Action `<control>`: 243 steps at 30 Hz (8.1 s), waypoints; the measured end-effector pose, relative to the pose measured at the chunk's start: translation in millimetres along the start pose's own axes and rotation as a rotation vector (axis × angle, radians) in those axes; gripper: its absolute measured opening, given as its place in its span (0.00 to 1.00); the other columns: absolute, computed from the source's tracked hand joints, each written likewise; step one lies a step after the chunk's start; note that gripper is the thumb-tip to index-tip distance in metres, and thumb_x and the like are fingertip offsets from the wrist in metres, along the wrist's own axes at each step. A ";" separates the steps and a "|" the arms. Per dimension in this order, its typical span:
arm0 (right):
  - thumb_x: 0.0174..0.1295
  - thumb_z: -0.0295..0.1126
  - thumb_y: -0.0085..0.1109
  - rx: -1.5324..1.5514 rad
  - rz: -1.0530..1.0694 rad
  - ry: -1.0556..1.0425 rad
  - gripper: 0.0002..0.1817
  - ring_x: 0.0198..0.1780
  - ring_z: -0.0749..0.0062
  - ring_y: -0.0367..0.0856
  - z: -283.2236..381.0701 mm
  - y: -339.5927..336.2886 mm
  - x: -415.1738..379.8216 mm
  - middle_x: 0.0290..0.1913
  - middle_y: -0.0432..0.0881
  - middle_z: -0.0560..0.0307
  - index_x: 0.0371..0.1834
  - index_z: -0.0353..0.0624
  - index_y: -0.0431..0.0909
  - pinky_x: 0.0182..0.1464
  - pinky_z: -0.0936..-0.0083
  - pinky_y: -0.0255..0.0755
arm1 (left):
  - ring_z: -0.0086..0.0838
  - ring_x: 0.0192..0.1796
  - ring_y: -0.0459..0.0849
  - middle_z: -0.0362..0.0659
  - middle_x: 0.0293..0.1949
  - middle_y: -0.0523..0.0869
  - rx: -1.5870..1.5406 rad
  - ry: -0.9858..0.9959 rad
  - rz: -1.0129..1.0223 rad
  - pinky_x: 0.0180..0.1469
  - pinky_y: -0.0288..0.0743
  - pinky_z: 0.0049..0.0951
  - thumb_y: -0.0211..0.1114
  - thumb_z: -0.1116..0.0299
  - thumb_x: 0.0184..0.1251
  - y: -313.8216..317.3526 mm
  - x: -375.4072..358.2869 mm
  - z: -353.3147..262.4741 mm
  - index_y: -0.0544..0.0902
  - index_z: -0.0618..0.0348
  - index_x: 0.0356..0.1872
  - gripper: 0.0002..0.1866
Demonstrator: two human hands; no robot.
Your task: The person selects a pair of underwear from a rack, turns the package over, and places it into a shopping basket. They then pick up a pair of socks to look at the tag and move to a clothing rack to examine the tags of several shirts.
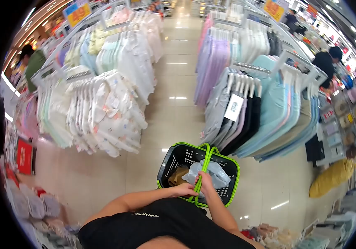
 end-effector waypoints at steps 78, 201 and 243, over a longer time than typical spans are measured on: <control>0.60 0.32 0.53 -1.119 0.887 0.362 0.09 0.15 0.78 0.60 120.8 465.6 235.1 0.18 0.62 0.65 0.30 0.45 0.64 0.19 0.76 0.59 | 0.31 0.54 0.78 0.54 0.61 0.74 -0.880 0.957 -2.039 0.55 0.71 0.28 0.65 0.68 0.63 -452.7 -255.8 -176.2 0.65 0.67 0.64 0.30; 0.61 0.33 0.52 -1.108 0.809 0.322 0.07 0.14 0.81 0.59 143.1 437.1 236.6 0.17 0.61 0.66 0.33 0.42 0.69 0.17 0.78 0.57 | 0.40 0.58 0.80 0.48 0.57 0.80 -1.459 1.566 -1.160 0.48 0.77 0.30 0.51 0.60 0.74 -465.3 -243.2 -201.9 0.68 0.62 0.63 0.22; 0.61 0.31 0.53 -1.099 0.803 0.335 0.06 0.14 0.81 0.59 143.0 436.9 239.4 0.17 0.61 0.67 0.31 0.43 0.67 0.16 0.78 0.57 | 0.28 0.48 0.84 0.48 0.53 0.82 -1.097 1.363 -1.711 0.45 0.81 0.25 0.56 0.80 0.67 -424.2 -271.1 -225.0 0.68 0.67 0.64 0.23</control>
Point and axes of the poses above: each hand's wrist, its own x-axis towards the middle knuckle, its own y-axis out of the palm, z = x × y, the point moved 9 cm from there along x, towards the middle knuckle
